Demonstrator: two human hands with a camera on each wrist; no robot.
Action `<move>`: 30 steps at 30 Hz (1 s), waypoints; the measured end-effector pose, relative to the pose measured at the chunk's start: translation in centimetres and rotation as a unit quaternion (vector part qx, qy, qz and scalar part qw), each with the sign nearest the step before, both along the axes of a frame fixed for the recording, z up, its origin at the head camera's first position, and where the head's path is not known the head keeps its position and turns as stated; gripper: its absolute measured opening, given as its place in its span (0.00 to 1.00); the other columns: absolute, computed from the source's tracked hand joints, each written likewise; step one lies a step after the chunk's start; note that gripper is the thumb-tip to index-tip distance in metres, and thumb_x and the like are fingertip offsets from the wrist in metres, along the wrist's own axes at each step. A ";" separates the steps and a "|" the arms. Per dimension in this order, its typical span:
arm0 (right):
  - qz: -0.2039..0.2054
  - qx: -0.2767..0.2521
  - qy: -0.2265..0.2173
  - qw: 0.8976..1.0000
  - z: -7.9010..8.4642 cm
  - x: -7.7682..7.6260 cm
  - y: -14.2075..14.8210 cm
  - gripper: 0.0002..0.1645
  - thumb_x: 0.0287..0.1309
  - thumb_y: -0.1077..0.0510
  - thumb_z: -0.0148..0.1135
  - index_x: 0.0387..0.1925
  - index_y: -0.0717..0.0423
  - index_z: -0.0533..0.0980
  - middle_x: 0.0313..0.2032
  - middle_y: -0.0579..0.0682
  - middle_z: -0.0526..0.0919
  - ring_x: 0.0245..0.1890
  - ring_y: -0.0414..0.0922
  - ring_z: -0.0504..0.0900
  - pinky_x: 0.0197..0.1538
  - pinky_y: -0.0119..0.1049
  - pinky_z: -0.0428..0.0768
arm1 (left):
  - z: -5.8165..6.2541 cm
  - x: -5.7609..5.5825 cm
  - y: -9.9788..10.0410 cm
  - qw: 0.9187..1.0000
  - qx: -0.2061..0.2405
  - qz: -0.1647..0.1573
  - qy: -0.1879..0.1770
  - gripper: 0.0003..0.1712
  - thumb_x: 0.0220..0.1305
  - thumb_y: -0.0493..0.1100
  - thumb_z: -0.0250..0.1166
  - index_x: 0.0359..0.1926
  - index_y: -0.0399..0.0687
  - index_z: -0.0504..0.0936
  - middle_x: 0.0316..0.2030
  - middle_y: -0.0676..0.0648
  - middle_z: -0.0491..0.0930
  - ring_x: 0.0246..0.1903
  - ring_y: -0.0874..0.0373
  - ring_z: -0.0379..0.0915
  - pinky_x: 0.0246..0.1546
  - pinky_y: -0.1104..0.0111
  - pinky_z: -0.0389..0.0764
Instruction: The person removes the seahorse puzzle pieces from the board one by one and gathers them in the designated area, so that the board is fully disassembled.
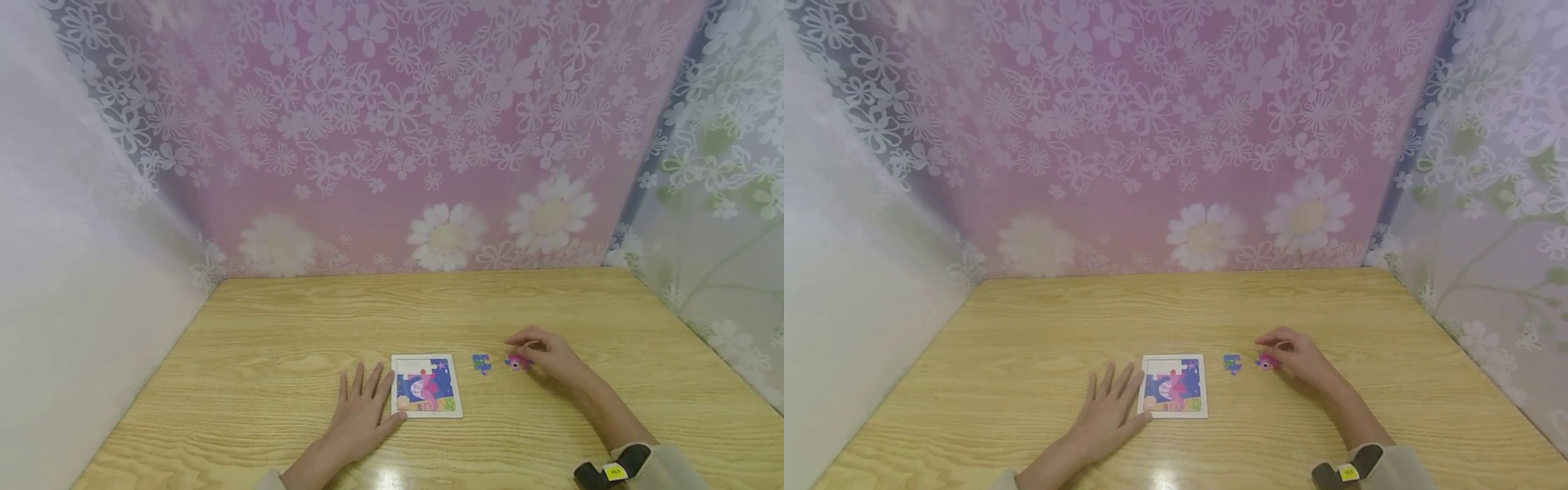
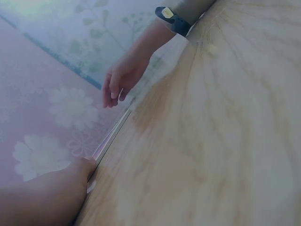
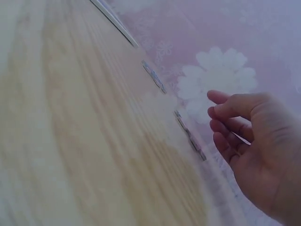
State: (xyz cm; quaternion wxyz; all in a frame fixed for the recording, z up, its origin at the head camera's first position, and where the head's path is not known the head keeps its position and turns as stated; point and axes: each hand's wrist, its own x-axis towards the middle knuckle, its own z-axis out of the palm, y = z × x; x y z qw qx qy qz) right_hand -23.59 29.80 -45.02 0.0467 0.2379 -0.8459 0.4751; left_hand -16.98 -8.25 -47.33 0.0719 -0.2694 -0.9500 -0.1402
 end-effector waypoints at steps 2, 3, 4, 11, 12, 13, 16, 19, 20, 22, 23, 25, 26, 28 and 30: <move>0.009 0.012 0.022 1.000 0.5 0.1 -0.5 0.11 0.60 0.67 0.55 0.44 0.63 0.78 0.41 0.56 0.77 0.36 0.48 0.77 0.36 0.32 0.77 | 0.0 0.0 0.0 1.000 -0.001 0.002 -0.002 0.41 0.65 0.68 0.38 0.69 0.47 0.56 0.67 0.39 0.50 0.64 0.33 0.36 0.57 0.38 0.35; 0.016 0.016 0.033 0.999 0.7 0.1 -0.8 0.11 0.60 0.68 0.55 0.43 0.64 0.78 0.41 0.55 0.77 0.38 0.48 0.77 0.38 0.31 0.76 | -0.1 0.0 0.0 1.000 -0.001 0.002 -0.003 0.41 0.65 0.68 0.38 0.69 0.47 0.56 0.67 0.39 0.50 0.64 0.33 0.36 0.57 0.38 0.35; 0.025 0.019 0.044 0.999 1.0 0.2 -1.1 0.11 0.60 0.69 0.55 0.43 0.64 0.78 0.41 0.55 0.78 0.40 0.49 0.77 0.40 0.31 0.76 | -0.1 0.0 0.0 1.000 -0.002 0.002 -0.003 0.41 0.65 0.69 0.38 0.69 0.47 0.57 0.67 0.39 0.50 0.64 0.33 0.36 0.57 0.38 0.35; 0.087 0.026 0.067 0.994 2.8 0.1 -3.9 0.12 0.60 0.70 0.53 0.44 0.62 0.78 0.41 0.53 0.77 0.39 0.49 0.75 0.37 0.34 0.77 | -0.1 0.0 0.0 1.000 0.001 0.004 -0.007 0.42 0.65 0.69 0.38 0.69 0.47 0.57 0.68 0.39 0.50 0.65 0.34 0.36 0.57 0.38 0.35; 0.095 0.029 0.074 0.992 2.9 0.0 -4.3 0.12 0.60 0.70 0.53 0.44 0.61 0.78 0.40 0.53 0.78 0.38 0.48 0.75 0.37 0.34 0.77 | -0.1 0.0 0.0 1.000 0.001 0.005 -0.007 0.42 0.65 0.69 0.38 0.69 0.47 0.57 0.68 0.39 0.50 0.65 0.34 0.36 0.57 0.39 0.35; 0.100 0.035 0.077 0.991 3.1 -0.2 -4.8 0.12 0.60 0.69 0.53 0.44 0.61 0.78 0.39 0.54 0.78 0.38 0.47 0.75 0.40 0.33 0.76 | -0.1 0.0 0.0 1.000 0.002 0.005 -0.008 0.42 0.64 0.69 0.38 0.69 0.47 0.56 0.68 0.39 0.50 0.65 0.34 0.36 0.57 0.39 0.34; 0.117 0.038 0.063 0.990 3.4 -0.5 -6.2 0.12 0.60 0.68 0.54 0.44 0.61 0.79 0.39 0.56 0.78 0.37 0.44 0.75 0.39 0.34 0.75 | -0.1 0.0 0.1 1.000 0.001 0.006 -0.007 0.42 0.64 0.69 0.37 0.69 0.48 0.56 0.68 0.40 0.50 0.65 0.34 0.36 0.57 0.39 0.34; 0.137 0.044 0.042 0.989 3.4 -0.8 -7.7 0.12 0.61 0.68 0.54 0.44 0.61 0.78 0.40 0.56 0.78 0.38 0.44 0.75 0.41 0.35 0.75 | 0.0 0.0 0.0 1.000 0.000 0.006 -0.009 0.42 0.64 0.70 0.37 0.69 0.48 0.56 0.68 0.40 0.50 0.65 0.34 0.35 0.57 0.39 0.34; 0.144 0.044 0.037 0.988 3.3 -0.9 -8.1 0.11 0.61 0.68 0.54 0.44 0.62 0.78 0.40 0.56 0.78 0.39 0.45 0.76 0.41 0.36 0.75 | -0.1 0.0 0.0 1.000 -0.001 0.006 -0.010 0.42 0.64 0.70 0.37 0.69 0.48 0.56 0.68 0.40 0.50 0.65 0.34 0.35 0.57 0.39 0.34; 0.156 0.051 0.032 0.986 3.1 -1.1 -9.0 0.11 0.61 0.67 0.54 0.44 0.61 0.78 0.40 0.55 0.78 0.39 0.47 0.76 0.41 0.37 0.75 | 0.0 0.0 0.0 1.000 -0.003 0.005 -0.013 0.42 0.64 0.70 0.37 0.69 0.48 0.56 0.68 0.40 0.50 0.65 0.34 0.35 0.57 0.39 0.34; 0.159 0.053 0.026 0.985 3.0 -1.2 -9.5 0.11 0.61 0.66 0.54 0.44 0.61 0.78 0.40 0.54 0.79 0.39 0.48 0.76 0.42 0.37 0.75 | 0.0 0.0 0.0 1.000 -0.004 0.005 -0.014 0.42 0.64 0.70 0.37 0.69 0.48 0.56 0.68 0.39 0.50 0.65 0.34 0.35 0.57 0.39 0.34; 0.165 0.055 0.017 0.985 2.9 -1.3 -10.2 0.11 0.61 0.65 0.55 0.44 0.61 0.78 0.40 0.53 0.79 0.40 0.49 0.76 0.42 0.38 0.75 | 0.0 0.0 0.0 1.000 -0.005 0.006 -0.016 0.42 0.64 0.70 0.36 0.69 0.48 0.56 0.68 0.39 0.50 0.65 0.34 0.35 0.57 0.39 0.34; 0.165 0.057 0.011 0.985 2.8 -1.4 -10.6 0.11 0.61 0.65 0.55 0.44 0.61 0.79 0.40 0.53 0.79 0.40 0.49 0.76 0.42 0.38 0.75 | 0.0 0.0 0.0 1.000 -0.005 0.006 -0.018 0.43 0.64 0.70 0.36 0.69 0.48 0.56 0.68 0.39 0.50 0.65 0.34 0.35 0.57 0.39 0.34; 0.165 0.059 -0.001 0.984 2.6 -1.5 -11.2 0.11 0.61 0.65 0.56 0.44 0.61 0.79 0.40 0.52 0.79 0.40 0.48 0.75 0.43 0.38 0.75 | 0.0 0.0 -0.1 1.000 -0.004 0.006 -0.019 0.43 0.64 0.70 0.36 0.69 0.48 0.56 0.68 0.39 0.50 0.65 0.34 0.35 0.57 0.39 0.34; 0.166 0.063 -0.013 0.984 2.8 -1.4 -11.8 0.11 0.60 0.66 0.56 0.43 0.63 0.79 0.39 0.52 0.78 0.40 0.48 0.75 0.43 0.38 0.75 | 0.0 -0.1 -0.1 1.000 -0.002 0.004 -0.019 0.42 0.64 0.70 0.36 0.69 0.48 0.55 0.68 0.39 0.49 0.65 0.34 0.34 0.57 0.39 0.33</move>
